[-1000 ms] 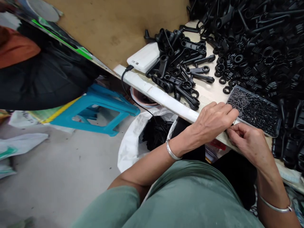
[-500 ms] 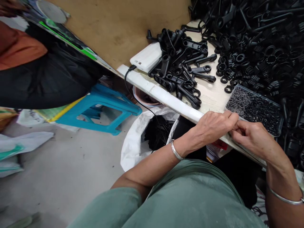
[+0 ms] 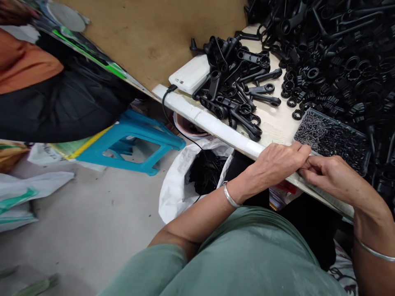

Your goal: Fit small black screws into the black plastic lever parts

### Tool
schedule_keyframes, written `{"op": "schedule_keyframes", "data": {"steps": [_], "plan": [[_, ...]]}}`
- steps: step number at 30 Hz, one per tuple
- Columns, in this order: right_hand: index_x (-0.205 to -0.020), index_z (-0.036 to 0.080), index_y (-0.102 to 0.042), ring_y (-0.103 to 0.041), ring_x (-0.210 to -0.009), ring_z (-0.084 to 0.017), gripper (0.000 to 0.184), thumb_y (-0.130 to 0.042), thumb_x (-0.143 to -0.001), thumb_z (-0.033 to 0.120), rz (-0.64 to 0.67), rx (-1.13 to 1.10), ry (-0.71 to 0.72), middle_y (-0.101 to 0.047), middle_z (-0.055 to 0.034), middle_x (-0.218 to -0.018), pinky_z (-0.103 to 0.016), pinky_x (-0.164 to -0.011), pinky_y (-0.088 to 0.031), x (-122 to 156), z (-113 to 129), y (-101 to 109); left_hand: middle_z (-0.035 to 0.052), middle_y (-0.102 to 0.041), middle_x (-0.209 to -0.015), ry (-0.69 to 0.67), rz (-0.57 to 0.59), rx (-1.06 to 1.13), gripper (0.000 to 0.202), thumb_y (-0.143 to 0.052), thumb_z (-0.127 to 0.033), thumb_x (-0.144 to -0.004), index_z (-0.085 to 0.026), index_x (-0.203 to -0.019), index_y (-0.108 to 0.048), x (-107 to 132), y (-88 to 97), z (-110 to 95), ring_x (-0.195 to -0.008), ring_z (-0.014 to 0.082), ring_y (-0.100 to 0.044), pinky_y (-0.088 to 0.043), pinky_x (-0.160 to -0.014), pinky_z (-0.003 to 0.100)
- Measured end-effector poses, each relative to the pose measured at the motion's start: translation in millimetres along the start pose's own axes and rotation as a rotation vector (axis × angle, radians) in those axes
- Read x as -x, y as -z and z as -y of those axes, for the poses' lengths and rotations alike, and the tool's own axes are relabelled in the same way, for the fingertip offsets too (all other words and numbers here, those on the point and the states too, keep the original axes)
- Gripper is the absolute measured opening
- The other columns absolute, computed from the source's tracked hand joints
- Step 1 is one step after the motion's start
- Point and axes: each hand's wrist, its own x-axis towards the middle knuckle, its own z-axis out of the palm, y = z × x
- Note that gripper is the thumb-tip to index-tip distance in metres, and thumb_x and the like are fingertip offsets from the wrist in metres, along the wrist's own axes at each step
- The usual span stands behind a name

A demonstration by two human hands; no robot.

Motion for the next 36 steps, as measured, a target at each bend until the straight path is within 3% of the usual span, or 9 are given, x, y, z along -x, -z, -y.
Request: {"op": "schedule_keyframes", "data": {"steps": [4,6,9,11,16,22,28,36], "plan": [[-0.06,0.021,-0.051,-0.041,-0.047,-0.009,0.024,-0.048,-0.082,0.027,-0.04,-0.004,-0.006,-0.047,0.0051,-0.05,-0.025,-0.052,-0.03,2.1,2.0,-2.2,0.0073,-0.066,-0.087,0.005,0.009,0.005,0.024,-0.034,-0.017,-0.104,-0.014,-0.099,-0.057,-0.2,-0.3,-0.2,-0.069,0.021,-0.068,-0.031,-0.047,0.028],[-0.063,0.02,-0.058,-0.045,-0.05,-0.009,0.025,-0.05,-0.085,0.029,-0.033,-0.034,-0.029,-0.053,0.0037,-0.054,-0.025,-0.053,-0.033,5.2,0.0,-2.9,0.0076,-0.067,-0.088,0.01,0.017,0.007,0.023,-0.035,-0.017,-0.104,-0.014,-0.1,-0.057,-0.4,0.3,-0.1,-0.069,0.0203,-0.068,-0.032,-0.048,0.027],[-0.083,0.019,-0.073,-0.049,-0.052,-0.011,0.025,-0.057,-0.087,0.038,-0.115,-0.162,-0.113,-0.062,0.0009,-0.061,-0.025,-0.052,-0.036,18.1,-6.8,-5.8,0.0068,-0.068,-0.087,0.002,0.0,0.025,0.019,-0.04,-0.016,-0.102,-0.014,-0.099,-0.059,0.4,-0.3,1.1,-0.07,0.0195,-0.068,-0.033,-0.049,0.027],[-0.094,0.018,-0.076,-0.048,-0.048,-0.011,0.032,-0.063,-0.086,0.045,-0.227,-0.303,-0.189,-0.06,0.0008,-0.058,-0.024,-0.048,-0.037,30.9,-11.8,-9.4,0.0057,-0.068,-0.086,-0.02,-0.055,0.047,0.02,-0.042,-0.012,-0.1,-0.015,-0.097,-0.061,1.3,-2.8,2.8,-0.072,0.0189,-0.068,-0.036,-0.052,0.027],[-0.091,0.019,-0.077,-0.051,-0.046,-0.009,0.029,-0.075,-0.08,0.046,-0.55,-0.546,-0.314,-0.061,0.0003,-0.06,-0.021,-0.045,-0.042,53.2,-18.9,-18.7,0.0056,-0.07,-0.085,-0.017,-0.266,0.192,0.028,-0.041,-0.002,-0.094,-0.015,-0.088,-0.066,-2.4,-9.7,9.1,-0.081,0.0175,-0.067,-0.049,-0.067,0.026],[-0.087,0.018,-0.078,-0.05,-0.046,-0.008,0.026,-0.081,-0.075,0.041,-0.791,-0.706,-0.329,-0.064,-0.0005,-0.063,-0.02,-0.044,-0.042,37.2,-15.1,-13.3,0.0032,-0.076,-0.095,0.002,-0.495,0.607,0.018,-0.057,-0.004,-0.09,-0.014,-0.093,-0.071,-19.0,-1.8,11.4,-0.088,0.0146,-0.071,-0.055,-0.083,0.025],[-0.084,0.016,-0.076,-0.051,-0.048,-0.008,0.033,-0.083,-0.07,0.046,-0.673,-0.973,-0.286,-0.07,-0.0053,-0.072,-0.02,-0.042,-0.041,11.2,-0.4,-8.6,-0.0008,-0.079,-0.092,0.097,-0.562,0.942,0.02,-0.067,-0.004,-0.084,-0.017,-0.097,-0.075,-23.5,2.1,1.4,-0.083,0.0113,-0.074,-0.057,-0.081,0.019],[-0.069,0.015,-0.07,-0.045,-0.043,-0.007,0.035,-0.087,-0.06,0.044,-0.663,-1.055,-0.294,-0.064,-0.0027,-0.063,-0.021,-0.04,-0.036,1.5,8.3,-4.9,0.0001,-0.08,-0.097,0.12,-0.513,0.877,0.028,-0.066,-0.008,-0.087,-0.019,-0.112,-0.074,-28.0,-5.6,-2.6,-0.089,0.0131,-0.076,-0.058,-0.085,0.019]]}}
